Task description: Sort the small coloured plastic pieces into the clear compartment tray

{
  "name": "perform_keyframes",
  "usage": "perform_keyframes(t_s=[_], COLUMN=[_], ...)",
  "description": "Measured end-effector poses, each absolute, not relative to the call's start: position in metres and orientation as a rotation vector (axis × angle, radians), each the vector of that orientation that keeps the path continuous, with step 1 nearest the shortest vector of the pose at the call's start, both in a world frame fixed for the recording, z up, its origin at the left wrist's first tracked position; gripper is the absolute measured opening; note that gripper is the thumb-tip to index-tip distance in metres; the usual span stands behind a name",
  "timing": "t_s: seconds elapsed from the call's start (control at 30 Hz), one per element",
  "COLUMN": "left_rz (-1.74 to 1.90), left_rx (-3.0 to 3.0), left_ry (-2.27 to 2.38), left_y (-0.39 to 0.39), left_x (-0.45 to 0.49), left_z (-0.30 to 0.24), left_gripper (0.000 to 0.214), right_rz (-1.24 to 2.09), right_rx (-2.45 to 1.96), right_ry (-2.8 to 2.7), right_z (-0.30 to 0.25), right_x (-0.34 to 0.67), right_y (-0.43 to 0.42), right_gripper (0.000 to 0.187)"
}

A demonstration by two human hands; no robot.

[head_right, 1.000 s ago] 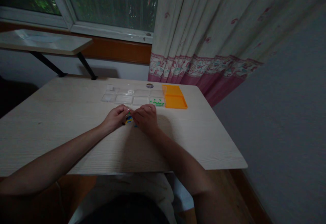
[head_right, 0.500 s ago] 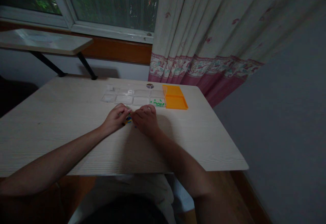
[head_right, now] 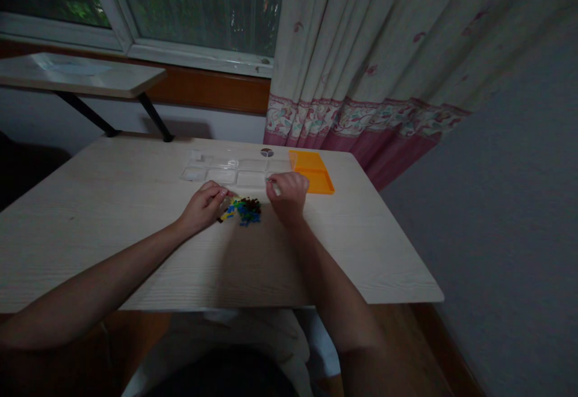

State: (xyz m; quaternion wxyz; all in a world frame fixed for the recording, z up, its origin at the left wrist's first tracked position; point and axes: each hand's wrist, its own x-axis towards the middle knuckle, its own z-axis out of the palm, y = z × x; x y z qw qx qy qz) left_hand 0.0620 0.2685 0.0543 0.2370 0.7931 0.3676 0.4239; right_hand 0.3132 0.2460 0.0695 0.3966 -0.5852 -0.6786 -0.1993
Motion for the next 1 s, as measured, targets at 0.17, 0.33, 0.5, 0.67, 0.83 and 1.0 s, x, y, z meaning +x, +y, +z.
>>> perform_keyframes(t_s=[0.17, 0.33, 0.5, 0.67, 0.83, 1.0], left_rz=[1.18, 1.184, 1.177, 1.157, 1.16, 1.127], left_rx=[2.145, 2.171, 2.164, 2.164, 2.158, 2.169], left_ry=[1.043, 1.027, 1.032, 1.025, 1.014, 1.02], left_y=[0.273, 0.276, 0.276, 0.276, 0.276, 0.275], left_x=[0.059, 0.057, 0.057, 0.059, 0.059, 0.058], left_z=[0.054, 0.052, 0.052, 0.051, 0.05, 0.053], left_gripper=[0.034, 0.032, 0.03, 0.029, 0.029, 0.029], right_rz=[-0.444, -0.367, -0.366, -0.347, -0.338, -0.33], right_rx=[-1.727, -1.789, -1.808, -1.814, -1.82, -1.81], right_ry=[-1.338, -1.344, -1.411, -1.44, -1.442, -1.467], right_z=[0.059, 0.045, 0.04, 0.038, 0.039, 0.039], right_x=[0.367, 0.365, 0.362, 0.364, 0.363, 0.364], right_y=[0.26, 0.267, 0.271, 0.271, 0.271, 0.271], right_gripper=[0.021, 0.023, 0.027, 0.032, 0.033, 0.034])
